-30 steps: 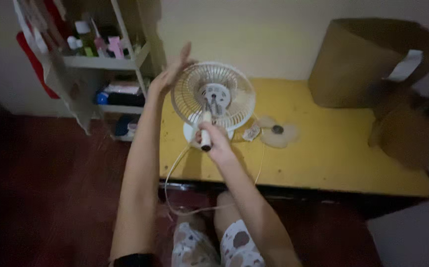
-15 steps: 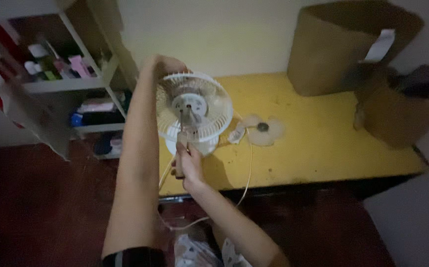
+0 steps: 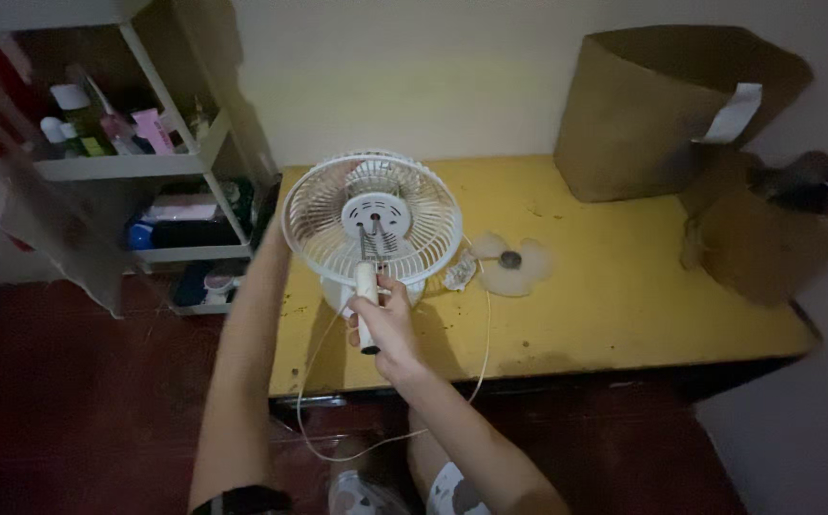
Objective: The person assembles a small white table fan on a yellow table. They use a screwdriver to tighten the front grille, then install the fan blade and secure the rear grille by hand.
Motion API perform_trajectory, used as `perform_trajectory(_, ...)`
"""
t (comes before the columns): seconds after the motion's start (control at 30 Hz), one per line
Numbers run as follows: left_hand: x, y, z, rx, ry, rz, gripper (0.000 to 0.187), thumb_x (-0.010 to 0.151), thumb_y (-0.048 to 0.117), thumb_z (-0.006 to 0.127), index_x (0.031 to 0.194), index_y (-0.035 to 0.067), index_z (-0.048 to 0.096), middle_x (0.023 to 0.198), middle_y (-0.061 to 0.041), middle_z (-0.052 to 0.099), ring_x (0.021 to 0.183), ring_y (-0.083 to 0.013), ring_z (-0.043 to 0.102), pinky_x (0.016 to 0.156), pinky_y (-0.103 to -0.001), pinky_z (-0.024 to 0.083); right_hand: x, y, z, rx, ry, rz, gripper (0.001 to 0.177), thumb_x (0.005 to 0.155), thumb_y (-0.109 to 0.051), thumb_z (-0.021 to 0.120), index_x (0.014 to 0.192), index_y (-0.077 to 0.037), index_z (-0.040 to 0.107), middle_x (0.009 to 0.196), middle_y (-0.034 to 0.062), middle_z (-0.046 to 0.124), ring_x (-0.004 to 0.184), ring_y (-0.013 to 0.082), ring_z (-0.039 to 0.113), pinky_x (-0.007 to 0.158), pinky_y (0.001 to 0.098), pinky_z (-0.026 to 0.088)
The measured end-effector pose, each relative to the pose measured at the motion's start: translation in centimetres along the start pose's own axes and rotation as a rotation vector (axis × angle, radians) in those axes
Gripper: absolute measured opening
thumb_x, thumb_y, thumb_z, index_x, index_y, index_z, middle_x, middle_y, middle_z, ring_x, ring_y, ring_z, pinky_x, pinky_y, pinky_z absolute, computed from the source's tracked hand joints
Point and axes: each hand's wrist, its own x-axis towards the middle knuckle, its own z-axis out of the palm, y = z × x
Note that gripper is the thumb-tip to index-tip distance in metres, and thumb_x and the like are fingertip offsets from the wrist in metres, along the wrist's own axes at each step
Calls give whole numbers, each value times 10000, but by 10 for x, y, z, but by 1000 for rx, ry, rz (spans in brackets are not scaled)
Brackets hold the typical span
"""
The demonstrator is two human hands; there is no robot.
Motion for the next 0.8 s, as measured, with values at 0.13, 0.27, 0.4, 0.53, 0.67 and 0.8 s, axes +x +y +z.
perform_trajectory(0.13, 9, -48, -17, -237, 106, 145, 697, 919, 305, 589, 1559, 231, 322, 1563, -44, 406, 1360, -202, 451, 1077, -397, 437, -6, 0, 2, 91, -16, 40, 541, 926, -87, 654, 1404, -32, 408, 974, 102, 620, 656, 130, 641, 444, 325, 552)
perform_trajectory(0.27, 25, -58, -25, -280, 152, 185, 689, 921, 303, 591, 1554, 226, 330, 1555, -46, 413, 1353, -202, 457, 1072, -396, 441, -6, -5, 12, 83, -21, 38, 418, 953, -149, 629, 1313, -21, 458, 884, 103, 595, 512, 143, 550, 365, 300, 459)
perform_trajectory(0.4, 22, -64, -23, -295, 180, 192, 680, 923, 300, 593, 1549, 221, 338, 1547, -48, 420, 1346, -202, 462, 1068, -395, 445, -7, -8, 21, 170, -48, 162, 326, 985, -219, 569, 1272, -85, 489, 862, 48, 555, 492, 106, 503, 348, 281, 423)
perform_trajectory(0.53, 24, -61, -22, -302, 188, 203, 672, 925, 297, 595, 1544, 216, 345, 1539, -50, 428, 1339, -203, 468, 1063, -394, 448, 5, -26, -2, 775, -286, 420, 285, 1050, -255, 561, 1234, -46, 500, 832, 45, 542, 510, 77, 470, 343, 205, 377)
perform_trajectory(0.67, 21, -65, -20, -309, 198, 206, 663, 927, 295, 597, 1538, 211, 353, 1531, -52, 435, 1333, -203, 474, 1059, -393, 452, 16, -23, -29, 896, -455, 420, 297, 1055, -226, 587, 1196, 26, 524, 830, 68, 554, 541, 72, 469, 368, 194, 396)
perform_trajectory(0.8, 10, -60, -20, -290, 215, 191, 655, 929, 292, 599, 1533, 206, 360, 1523, -54, 443, 1326, -203, 479, 1054, -392, 456, 23, 5, -13, 460, -278, 287, 253, 957, -158, 695, 1130, -38, 556, 852, 44, 612, 597, 99, 563, 402, 196, 401)
